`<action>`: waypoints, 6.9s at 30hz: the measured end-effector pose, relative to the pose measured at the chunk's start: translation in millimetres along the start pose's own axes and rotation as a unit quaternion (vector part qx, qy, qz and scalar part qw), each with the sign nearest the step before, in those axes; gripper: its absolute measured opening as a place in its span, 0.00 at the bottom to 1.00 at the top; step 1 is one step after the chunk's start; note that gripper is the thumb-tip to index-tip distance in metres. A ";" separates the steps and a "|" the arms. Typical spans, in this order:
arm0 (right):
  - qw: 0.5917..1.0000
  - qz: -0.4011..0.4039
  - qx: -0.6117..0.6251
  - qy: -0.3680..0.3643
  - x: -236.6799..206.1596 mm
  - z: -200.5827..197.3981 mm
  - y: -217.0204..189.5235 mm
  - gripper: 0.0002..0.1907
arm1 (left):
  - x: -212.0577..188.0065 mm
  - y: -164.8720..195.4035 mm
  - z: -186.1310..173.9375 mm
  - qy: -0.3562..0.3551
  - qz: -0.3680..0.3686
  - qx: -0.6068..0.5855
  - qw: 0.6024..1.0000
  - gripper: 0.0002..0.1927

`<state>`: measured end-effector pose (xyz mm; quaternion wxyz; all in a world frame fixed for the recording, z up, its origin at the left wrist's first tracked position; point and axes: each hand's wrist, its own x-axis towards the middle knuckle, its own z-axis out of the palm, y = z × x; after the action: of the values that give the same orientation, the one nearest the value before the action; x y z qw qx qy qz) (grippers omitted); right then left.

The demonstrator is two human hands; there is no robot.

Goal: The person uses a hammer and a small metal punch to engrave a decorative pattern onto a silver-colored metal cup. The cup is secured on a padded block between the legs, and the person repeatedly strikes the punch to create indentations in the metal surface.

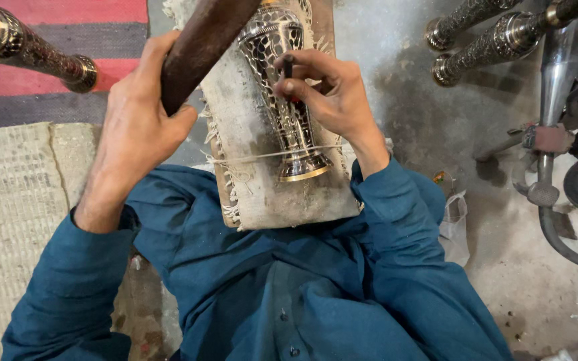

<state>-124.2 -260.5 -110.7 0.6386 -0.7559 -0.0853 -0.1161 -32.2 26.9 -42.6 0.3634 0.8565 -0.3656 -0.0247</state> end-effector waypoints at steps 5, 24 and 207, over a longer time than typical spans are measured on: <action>1.000 0.011 0.009 0.006 0.0 3.1 -0.7 0.14 | 6.2 6.9 -4.4 0.042 0.082 0.049 0.995 0.36; 0.999 0.025 0.033 0.019 2.3 2.6 4.1 0.15 | 17.1 14.2 -10.3 0.035 0.096 0.083 0.991 0.36; 0.928 0.055 0.242 0.278 -73.4 -6.9 7.2 0.15 | -58.1 24.3 79.6 0.018 0.131 -0.012 0.991 0.26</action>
<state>-193.1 -267.1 -137.3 0.8058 -0.5193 0.1120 -0.2617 -114.0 4.8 -98.5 0.3804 0.7969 -0.4680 0.0337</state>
